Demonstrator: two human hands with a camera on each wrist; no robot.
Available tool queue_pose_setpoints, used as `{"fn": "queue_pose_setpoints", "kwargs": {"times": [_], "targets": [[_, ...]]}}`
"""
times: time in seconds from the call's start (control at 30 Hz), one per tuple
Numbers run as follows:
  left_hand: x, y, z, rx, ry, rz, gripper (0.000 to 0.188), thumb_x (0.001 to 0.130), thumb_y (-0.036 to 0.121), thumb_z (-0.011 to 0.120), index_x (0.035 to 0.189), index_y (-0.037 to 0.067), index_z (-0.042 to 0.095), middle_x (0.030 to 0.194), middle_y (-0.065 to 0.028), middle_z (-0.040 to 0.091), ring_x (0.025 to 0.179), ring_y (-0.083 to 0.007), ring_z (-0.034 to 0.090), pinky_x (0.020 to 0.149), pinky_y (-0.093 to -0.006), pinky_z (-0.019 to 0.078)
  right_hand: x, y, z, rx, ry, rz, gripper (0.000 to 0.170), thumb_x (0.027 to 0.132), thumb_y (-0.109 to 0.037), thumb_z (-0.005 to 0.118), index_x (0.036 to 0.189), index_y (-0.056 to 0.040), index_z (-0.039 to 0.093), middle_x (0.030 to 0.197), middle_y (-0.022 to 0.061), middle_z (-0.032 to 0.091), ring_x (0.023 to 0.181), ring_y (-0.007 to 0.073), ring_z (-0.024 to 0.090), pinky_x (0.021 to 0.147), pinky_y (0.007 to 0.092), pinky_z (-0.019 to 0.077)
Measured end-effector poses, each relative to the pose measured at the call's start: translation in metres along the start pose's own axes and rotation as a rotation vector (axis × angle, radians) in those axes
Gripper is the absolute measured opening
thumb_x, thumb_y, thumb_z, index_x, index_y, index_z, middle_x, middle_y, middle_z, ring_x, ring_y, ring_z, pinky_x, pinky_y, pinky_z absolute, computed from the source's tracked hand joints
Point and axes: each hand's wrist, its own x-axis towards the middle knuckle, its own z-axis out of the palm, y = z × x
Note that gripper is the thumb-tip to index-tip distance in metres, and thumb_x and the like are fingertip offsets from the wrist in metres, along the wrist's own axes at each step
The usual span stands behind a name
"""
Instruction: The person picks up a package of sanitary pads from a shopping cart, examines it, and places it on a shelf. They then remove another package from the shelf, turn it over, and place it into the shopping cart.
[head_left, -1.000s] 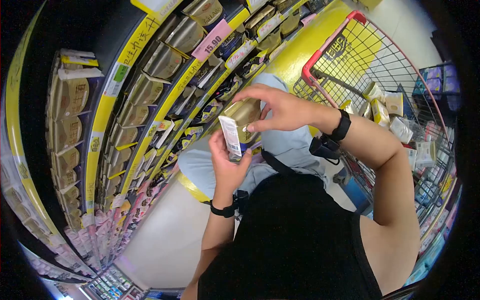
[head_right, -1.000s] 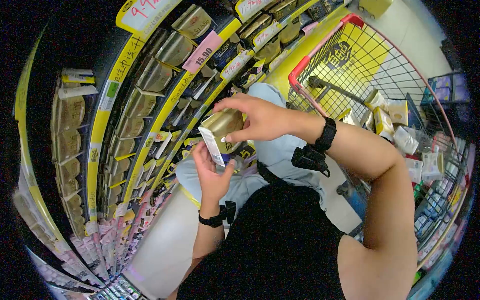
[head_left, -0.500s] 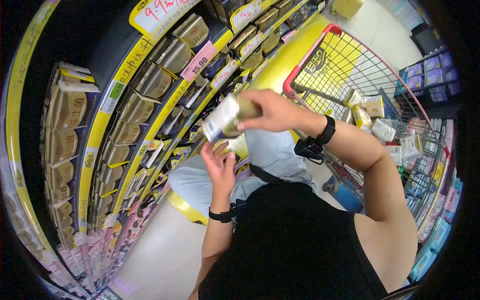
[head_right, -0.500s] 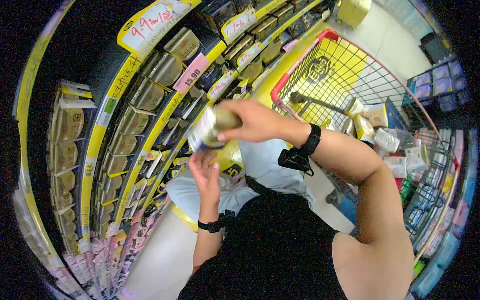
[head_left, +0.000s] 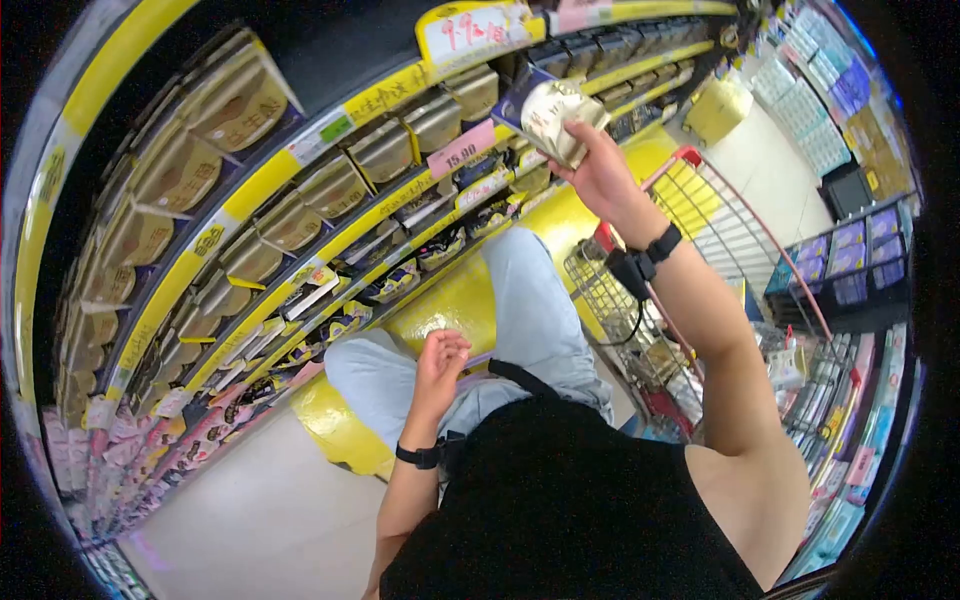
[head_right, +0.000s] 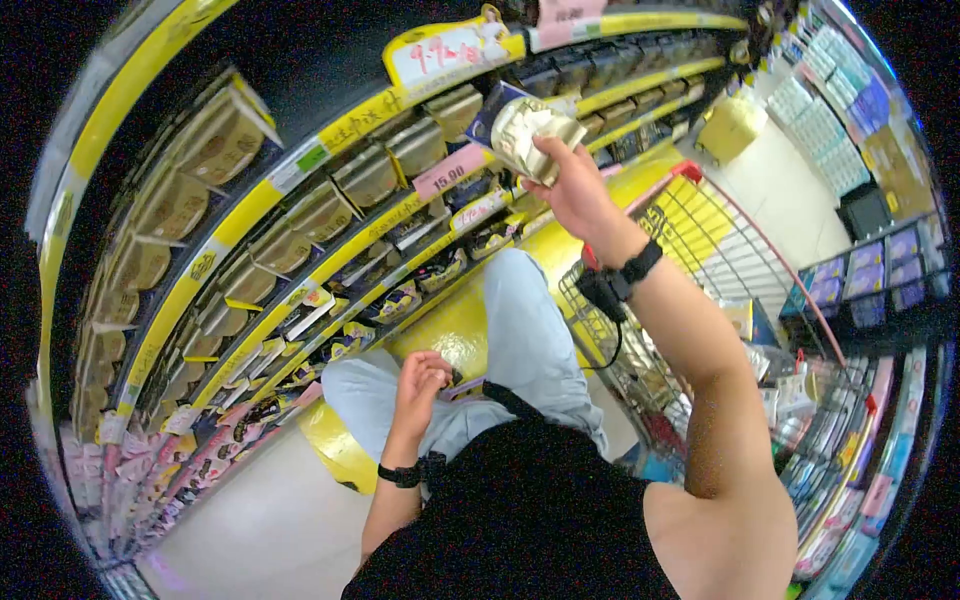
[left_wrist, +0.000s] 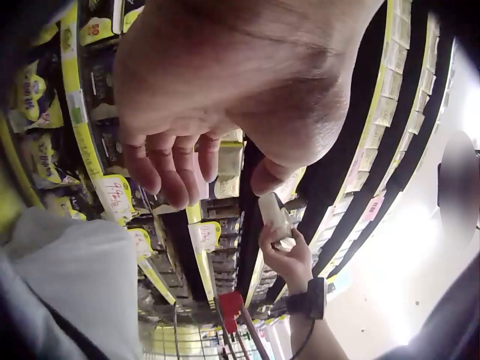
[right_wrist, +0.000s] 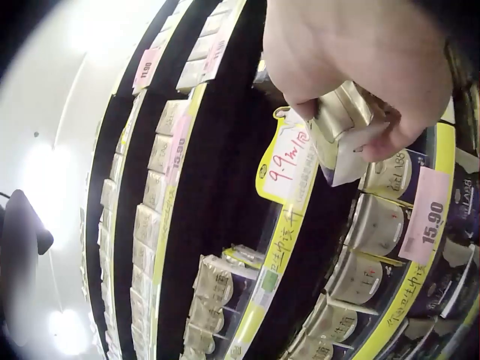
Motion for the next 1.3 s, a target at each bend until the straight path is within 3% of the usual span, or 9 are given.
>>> {"fn": "queue_pose_setpoints", "kwargs": {"times": [0.13,0.23,0.27,0.33,0.4,0.43,0.73,1.13,1.3], "targets": [[-0.011,-0.011,-0.018,-0.037,0.066,0.008,0.023,0.096,0.005,0.061,0.117,0.004,0.052,0.105,-0.0046,0.060,0.096,-0.0117,0.057,0.087,-0.0273,0.0471,-0.014,-0.017,0.044,-0.239,0.017,-0.327,0.036,0.099,-0.018,0.060,0.132,-0.0073,0.050,0.126,0.0066,0.062,0.112,0.0196,0.062,0.093,0.0376,0.0521],[-0.013,-0.015,-0.027,0.003,0.100,0.001,0.017,0.096,0.006,0.063,0.111,0.005,0.055,0.100,0.0000,0.058,0.092,-0.0086,0.055,0.082,-0.0244,0.0460,-0.008,-0.080,0.099,-0.673,-0.326,-0.930,0.041,0.098,-0.007,0.061,0.135,0.0022,0.045,0.127,0.0124,0.061,0.117,0.0192,0.059,0.099,0.0332,0.0491],[-0.013,-0.018,-0.029,0.002,0.101,0.023,0.017,0.097,0.008,0.063,0.111,0.005,0.055,0.100,-0.0005,0.059,0.092,-0.0095,0.056,0.083,-0.0255,0.0463,0.001,-0.090,0.111,-0.759,-0.274,-1.009,0.042,0.092,-0.014,0.072,0.128,-0.0018,0.055,0.114,0.0126,0.067,0.106,0.0185,0.064,0.091,0.0323,0.0499],[-0.010,-0.016,-0.029,0.000,0.095,0.062,0.018,0.097,0.011,0.063,0.112,0.005,0.055,0.099,-0.0016,0.061,0.092,-0.0115,0.058,0.083,-0.0277,0.0468,0.011,-0.110,0.145,-0.986,-0.324,-1.141,0.042,0.089,-0.014,0.073,0.126,-0.0013,0.057,0.113,0.0152,0.065,0.104,0.0237,0.065,0.090,0.0345,0.0503],[-0.009,-0.012,-0.027,0.043,0.095,0.079,0.016,0.097,0.010,0.063,0.110,0.005,0.056,0.098,-0.0002,0.060,0.091,-0.0097,0.057,0.083,-0.0263,0.0465,0.021,-0.120,0.177,-1.202,-0.421,-1.471,0.045,0.087,-0.016,0.074,0.126,-0.0016,0.058,0.112,0.0162,0.063,0.101,0.0325,0.063,0.089,0.0382,0.0507],[-0.008,-0.015,-0.029,0.072,0.091,0.101,0.015,0.097,0.009,0.063,0.109,0.005,0.056,0.098,0.0006,0.059,0.091,-0.0088,0.056,0.082,-0.0254,0.0463,0.033,-0.117,0.187,-1.222,-0.493,-1.418,0.047,0.085,-0.017,0.074,0.127,-0.0029,0.057,0.111,0.0170,0.061,0.102,0.0377,0.060,0.089,0.0419,0.0506],[-0.025,-0.017,-0.029,-0.057,0.067,0.099,0.014,0.098,0.012,0.062,0.109,0.005,0.057,0.097,-0.0016,0.062,0.092,-0.0110,0.059,0.083,-0.0269,0.0470,0.082,-0.102,0.253,-1.321,-0.906,-1.087,0.046,0.092,-0.025,0.069,0.134,-0.0085,0.057,0.118,0.0229,0.063,0.108,0.0422,0.063,0.093,0.0468,0.0523],[-0.027,-0.016,-0.040,-0.051,0.060,0.077,0.011,0.101,0.014,0.058,0.109,0.006,0.058,0.096,-0.0015,0.063,0.090,-0.0120,0.060,0.082,-0.0270,0.0473,0.103,-0.087,0.262,-1.363,-0.959,-0.887,0.053,0.100,-0.028,0.059,0.148,-0.0140,0.043,0.133,0.0231,0.050,0.123,0.0391,0.053,0.104,0.0456,0.0459],[-0.023,-0.017,-0.034,0.017,0.008,0.090,0.013,0.100,0.012,0.059,0.111,0.006,0.057,0.100,-0.0006,0.061,0.095,-0.0107,0.058,0.085,-0.0264,0.0470,0.085,-0.095,0.259,-1.439,-0.929,-0.938,0.063,0.100,-0.041,0.057,0.153,-0.0158,0.034,0.135,0.0250,0.048,0.129,0.0410,0.048,0.108,0.0460,0.0435]]}}
